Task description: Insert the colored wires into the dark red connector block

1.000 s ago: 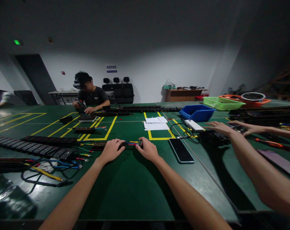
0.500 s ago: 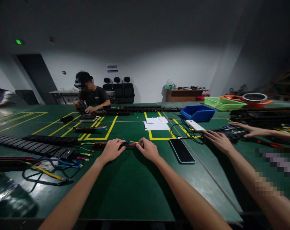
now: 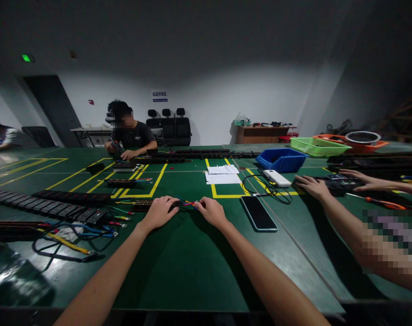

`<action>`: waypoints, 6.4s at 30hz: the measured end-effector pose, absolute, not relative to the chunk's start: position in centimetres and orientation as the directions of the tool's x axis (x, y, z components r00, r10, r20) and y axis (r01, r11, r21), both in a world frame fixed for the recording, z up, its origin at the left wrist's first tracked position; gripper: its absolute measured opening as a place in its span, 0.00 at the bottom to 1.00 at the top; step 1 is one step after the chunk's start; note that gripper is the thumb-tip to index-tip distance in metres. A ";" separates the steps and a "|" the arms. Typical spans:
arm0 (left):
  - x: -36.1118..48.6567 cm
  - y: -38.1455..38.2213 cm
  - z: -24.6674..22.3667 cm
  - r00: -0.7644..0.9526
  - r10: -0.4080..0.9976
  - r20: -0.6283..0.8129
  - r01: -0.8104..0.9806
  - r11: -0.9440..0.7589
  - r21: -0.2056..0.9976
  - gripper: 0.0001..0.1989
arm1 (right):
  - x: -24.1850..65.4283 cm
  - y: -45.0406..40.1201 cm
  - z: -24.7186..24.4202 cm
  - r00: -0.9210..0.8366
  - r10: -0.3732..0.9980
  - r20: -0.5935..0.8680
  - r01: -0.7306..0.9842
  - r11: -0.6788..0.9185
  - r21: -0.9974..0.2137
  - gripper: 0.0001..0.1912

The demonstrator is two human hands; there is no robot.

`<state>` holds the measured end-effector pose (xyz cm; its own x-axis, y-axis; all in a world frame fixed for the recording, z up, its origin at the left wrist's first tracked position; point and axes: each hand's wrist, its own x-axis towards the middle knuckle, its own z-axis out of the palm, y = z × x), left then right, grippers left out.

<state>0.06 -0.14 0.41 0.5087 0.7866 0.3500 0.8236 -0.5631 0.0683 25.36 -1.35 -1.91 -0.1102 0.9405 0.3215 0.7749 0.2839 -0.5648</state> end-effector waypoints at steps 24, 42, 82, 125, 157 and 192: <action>0.1 -0.1 0.3 0.503 0.785 0.361 0.829 -0.557 0.058 0.18 | 25.8 -0.9 -2.5 -0.153 0.904 0.399 0.723 0.378 -0.578 0.11; 0.1 -0.2 0.6 0.506 0.787 0.353 0.824 -0.562 0.072 0.19 | 25.7 -0.3 -3.1 -0.114 0.926 0.360 0.766 0.313 -0.562 0.14; 0.1 -0.3 0.5 0.494 0.796 0.349 0.833 -0.548 0.072 0.19 | 25.6 -1.1 -2.8 -0.070 0.898 0.435 0.732 0.343 -0.589 0.16; 0.2 -0.2 0.5 0.499 0.790 0.357 0.832 -0.552 0.057 0.19 | 24.5 -3.2 -0.3 -0.242 0.885 0.398 0.940 0.316 -0.132 0.09; 0.2 -0.4 0.9 0.495 0.798 0.343 0.833 -0.549 0.074 0.20 | 23.9 -3.2 0.3 -0.201 0.932 0.303 0.957 0.253 -0.141 0.11; 0.2 -0.3 0.7 0.490 0.801 0.345 0.838 -0.541 0.066 0.19 | 24.8 -3.3 -0.2 -0.149 0.944 0.294 0.930 0.234 -0.283 0.20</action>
